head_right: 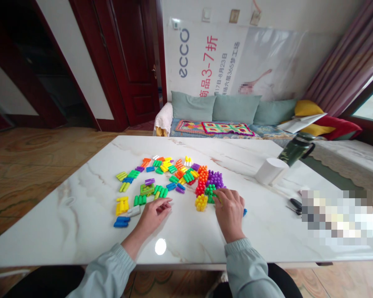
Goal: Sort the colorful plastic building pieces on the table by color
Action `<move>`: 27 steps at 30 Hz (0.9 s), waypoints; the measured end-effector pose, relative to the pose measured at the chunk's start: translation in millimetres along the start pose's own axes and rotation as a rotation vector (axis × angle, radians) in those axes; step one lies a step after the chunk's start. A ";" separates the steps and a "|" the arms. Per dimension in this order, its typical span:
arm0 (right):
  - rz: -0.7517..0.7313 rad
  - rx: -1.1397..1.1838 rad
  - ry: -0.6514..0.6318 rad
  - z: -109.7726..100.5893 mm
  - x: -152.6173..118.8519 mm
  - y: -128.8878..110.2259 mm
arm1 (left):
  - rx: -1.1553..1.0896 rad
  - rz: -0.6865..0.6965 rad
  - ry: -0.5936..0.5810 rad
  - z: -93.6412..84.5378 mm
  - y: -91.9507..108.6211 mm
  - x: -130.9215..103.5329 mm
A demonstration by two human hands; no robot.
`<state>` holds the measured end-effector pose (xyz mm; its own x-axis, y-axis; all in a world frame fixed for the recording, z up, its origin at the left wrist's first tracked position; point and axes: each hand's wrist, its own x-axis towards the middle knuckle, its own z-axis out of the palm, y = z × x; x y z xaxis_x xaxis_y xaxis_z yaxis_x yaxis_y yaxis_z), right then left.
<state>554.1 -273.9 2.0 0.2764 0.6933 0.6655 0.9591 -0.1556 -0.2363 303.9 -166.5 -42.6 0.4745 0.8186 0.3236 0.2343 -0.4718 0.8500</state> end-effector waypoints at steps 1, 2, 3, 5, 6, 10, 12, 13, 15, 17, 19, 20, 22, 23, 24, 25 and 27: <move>0.007 0.036 0.037 -2.2 -1.0 -8.6 | 0.003 0.001 0.003 0.4 -0.3 -0.1; 0.009 0.096 0.062 -3.0 -2.8 -19.3 | 0.007 0.001 0.007 0.7 -0.3 -0.4; 0.010 0.173 0.064 -1.9 -5.4 -31.6 | 0.012 0.000 0.013 0.8 0.1 -0.7; -0.002 0.372 -0.038 6.6 -12.1 -58.2 | 0.024 0.002 0.024 0.3 2.1 -1.3; 0.003 0.451 -0.123 13.7 -15.4 -70.9 | 0.032 0.006 0.028 -0.3 3.7 -1.5; 0.055 0.491 -0.296 50.1 -21.0 -104.4 | 0.064 0.037 0.041 -3.7 8.6 -1.4; 0.096 0.440 -0.297 65.2 -19.6 -108.7 | 0.081 0.053 0.051 -4.7 8.3 -0.9; 0.119 0.421 -0.295 70.8 -18.7 -108.7 | 0.089 0.061 0.056 -4.8 7.4 -0.7; 0.155 0.404 -0.294 77.5 -17.8 -106.4 | 0.106 0.077 0.067 -4.5 4.9 -0.7; 0.166 0.412 -0.295 79.7 -18.2 -103.4 | 0.124 0.098 0.075 -3.8 3.1 -1.7; 0.163 0.427 -0.297 79.7 -19.4 -101.3 | 0.146 0.121 0.083 -3.1 3.6 -3.6; 0.163 0.434 -0.297 79.6 -19.9 -100.8 | 0.158 0.133 0.085 -2.9 5.1 -4.7; 0.163 0.446 -0.298 79.7 -20.7 -100.5 | 0.185 0.156 0.081 -2.9 10.9 -6.1; 0.162 0.451 -0.297 79.9 -20.9 -100.6 | 0.197 0.167 0.075 -3.3 15.0 -5.9; 0.161 0.456 -0.298 80.1 -20.9 -100.8 | 0.205 0.177 0.068 -4.2 19.8 -4.8; 0.162 0.460 -0.298 80.1 -20.8 -101.0 | 0.216 0.188 0.064 -5.5 24.9 -2.3; 0.164 0.463 -0.300 79.5 -20.3 -101.4 | 0.286 0.207 0.054 -9.7 34.7 7.8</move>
<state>446.4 -216.2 -43.9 0.3254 0.8661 0.3795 0.7598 -0.0006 -0.6501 307.5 -173.4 -6.6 0.4931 0.7087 0.5046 0.3699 -0.6958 0.6157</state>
